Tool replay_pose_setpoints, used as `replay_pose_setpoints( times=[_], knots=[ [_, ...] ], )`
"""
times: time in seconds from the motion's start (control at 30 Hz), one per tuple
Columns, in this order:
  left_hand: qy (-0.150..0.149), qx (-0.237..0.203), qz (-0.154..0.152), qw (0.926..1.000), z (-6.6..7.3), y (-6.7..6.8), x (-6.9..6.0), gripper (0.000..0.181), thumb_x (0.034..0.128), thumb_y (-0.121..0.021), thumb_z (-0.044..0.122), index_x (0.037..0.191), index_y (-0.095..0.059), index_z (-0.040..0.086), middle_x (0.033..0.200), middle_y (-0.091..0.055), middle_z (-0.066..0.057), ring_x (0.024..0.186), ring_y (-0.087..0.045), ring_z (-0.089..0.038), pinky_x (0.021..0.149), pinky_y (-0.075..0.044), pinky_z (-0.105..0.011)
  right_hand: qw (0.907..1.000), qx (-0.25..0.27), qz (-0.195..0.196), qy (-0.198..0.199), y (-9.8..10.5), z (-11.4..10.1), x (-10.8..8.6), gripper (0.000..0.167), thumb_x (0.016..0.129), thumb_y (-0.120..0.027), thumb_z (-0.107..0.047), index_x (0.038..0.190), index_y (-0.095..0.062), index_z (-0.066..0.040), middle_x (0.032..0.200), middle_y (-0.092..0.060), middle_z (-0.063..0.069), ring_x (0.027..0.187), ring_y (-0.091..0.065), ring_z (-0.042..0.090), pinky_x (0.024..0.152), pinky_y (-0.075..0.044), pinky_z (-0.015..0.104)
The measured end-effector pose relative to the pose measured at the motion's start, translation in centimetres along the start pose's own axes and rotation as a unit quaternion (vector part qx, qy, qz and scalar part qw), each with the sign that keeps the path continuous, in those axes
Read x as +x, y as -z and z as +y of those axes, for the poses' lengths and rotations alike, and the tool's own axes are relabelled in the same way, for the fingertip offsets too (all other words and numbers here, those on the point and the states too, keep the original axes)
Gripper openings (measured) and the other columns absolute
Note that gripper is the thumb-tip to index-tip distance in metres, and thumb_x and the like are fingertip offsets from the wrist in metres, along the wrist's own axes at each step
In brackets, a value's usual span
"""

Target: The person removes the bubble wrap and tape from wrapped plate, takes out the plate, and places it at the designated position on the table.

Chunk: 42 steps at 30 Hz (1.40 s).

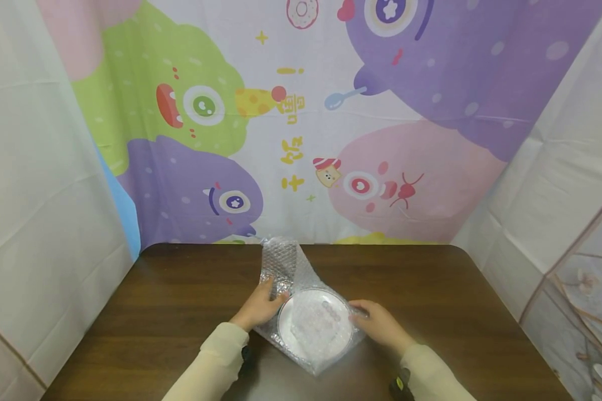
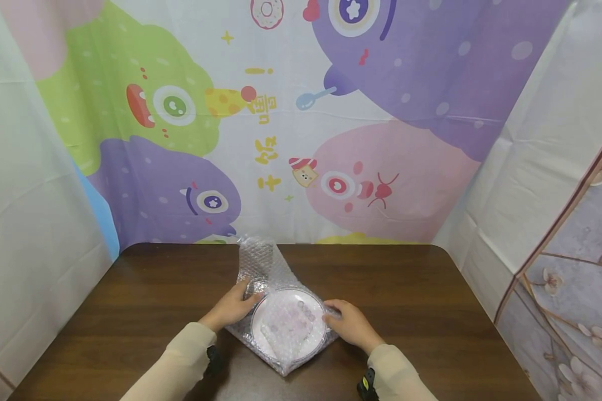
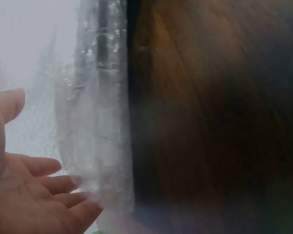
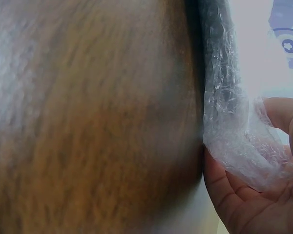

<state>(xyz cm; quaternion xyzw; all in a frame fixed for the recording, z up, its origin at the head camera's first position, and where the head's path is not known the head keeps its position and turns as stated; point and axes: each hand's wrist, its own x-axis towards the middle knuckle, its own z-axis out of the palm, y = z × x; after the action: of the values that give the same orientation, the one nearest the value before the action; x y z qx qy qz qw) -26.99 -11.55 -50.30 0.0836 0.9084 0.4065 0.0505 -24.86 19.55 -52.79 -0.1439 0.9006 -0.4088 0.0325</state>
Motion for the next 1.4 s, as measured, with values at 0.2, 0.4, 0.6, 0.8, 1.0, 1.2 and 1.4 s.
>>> replay_pose_setpoints(
  times=[0.2,0.4,0.6,0.8,1.0,1.2,1.4],
  knots=[
    [0.005,0.025,-0.009,0.9996,-0.5,-0.4,0.0,0.07,0.0994,-0.053,0.032,0.144,-0.03,-0.017,0.151,-0.031,-0.036,0.143,-0.023,-0.052,0.119,-0.021,-0.06,1.0,-0.002,0.001,-0.004,-0.1,-0.1,-0.1,0.036,0.092,-0.065,-0.021,0.124,-0.065,-0.006,0.128,-0.064,0.018,0.125,-0.055,0.041,0.104,-0.043,0.059],
    [-0.01,0.019,0.016,0.9996,-0.3,-0.4,-0.5,0.069,0.1,-0.052,0.035,0.144,-0.033,-0.015,0.151,-0.034,-0.034,0.145,-0.024,-0.049,0.12,-0.021,-0.059,1.0,-0.004,0.005,0.001,-0.3,0.0,-0.1,0.035,0.092,-0.066,-0.02,0.124,-0.065,-0.005,0.127,-0.065,0.018,0.124,-0.056,0.041,0.104,-0.044,0.058],
    [-0.031,0.014,0.044,0.9985,0.1,-0.4,-1.4,0.069,0.1004,-0.051,0.038,0.145,-0.035,-0.012,0.152,-0.036,-0.03,0.145,-0.026,-0.046,0.12,-0.022,-0.057,0.9999,-0.01,0.014,0.0,-0.4,0.3,0.0,0.035,0.092,-0.066,-0.02,0.124,-0.065,-0.007,0.126,-0.065,0.017,0.123,-0.057,0.039,0.104,-0.044,0.056],
    [-0.042,0.004,0.044,0.9981,0.7,-0.7,-3.3,0.073,0.0999,-0.049,0.046,0.146,-0.035,-0.009,0.153,-0.035,-0.029,0.145,-0.027,-0.047,0.119,-0.023,-0.059,0.9998,-0.012,0.013,0.006,-0.3,0.2,0.0,0.035,0.092,-0.066,-0.019,0.124,-0.065,-0.006,0.125,-0.065,0.018,0.122,-0.057,0.04,0.103,-0.045,0.057],
    [-0.038,0.003,0.025,0.9989,1.5,-1.5,-5.1,0.085,0.0955,-0.05,0.058,0.146,-0.036,-0.009,0.154,-0.034,-0.028,0.145,-0.026,-0.046,0.119,-0.022,-0.059,0.9999,-0.008,0.011,0.0,-0.3,0.0,-0.2,0.035,0.092,-0.066,-0.018,0.124,-0.065,-0.005,0.126,-0.065,0.018,0.122,-0.057,0.04,0.102,-0.046,0.057],
    [-0.041,0.017,0.037,0.9983,1.6,-2.1,-6.1,0.086,0.0909,-0.057,0.058,0.144,-0.041,-0.008,0.15,-0.041,-0.027,0.143,-0.031,-0.046,0.117,-0.026,-0.06,0.9999,-0.01,0.01,-0.001,-0.3,-0.2,-0.2,0.035,0.092,-0.066,-0.019,0.124,-0.065,-0.005,0.126,-0.065,0.017,0.123,-0.056,0.04,0.104,-0.044,0.057],
    [-0.052,0.056,0.047,0.996,1.4,-2.6,-6.6,0.087,0.0866,-0.063,0.055,0.138,-0.046,-0.012,0.144,-0.046,-0.031,0.139,-0.037,-0.049,0.116,-0.028,-0.061,0.9999,-0.011,0.011,-0.004,-0.3,-0.2,-0.1,0.036,0.092,-0.067,-0.018,0.125,-0.064,-0.004,0.126,-0.065,0.017,0.123,-0.057,0.039,0.104,-0.044,0.056]
  ],
)
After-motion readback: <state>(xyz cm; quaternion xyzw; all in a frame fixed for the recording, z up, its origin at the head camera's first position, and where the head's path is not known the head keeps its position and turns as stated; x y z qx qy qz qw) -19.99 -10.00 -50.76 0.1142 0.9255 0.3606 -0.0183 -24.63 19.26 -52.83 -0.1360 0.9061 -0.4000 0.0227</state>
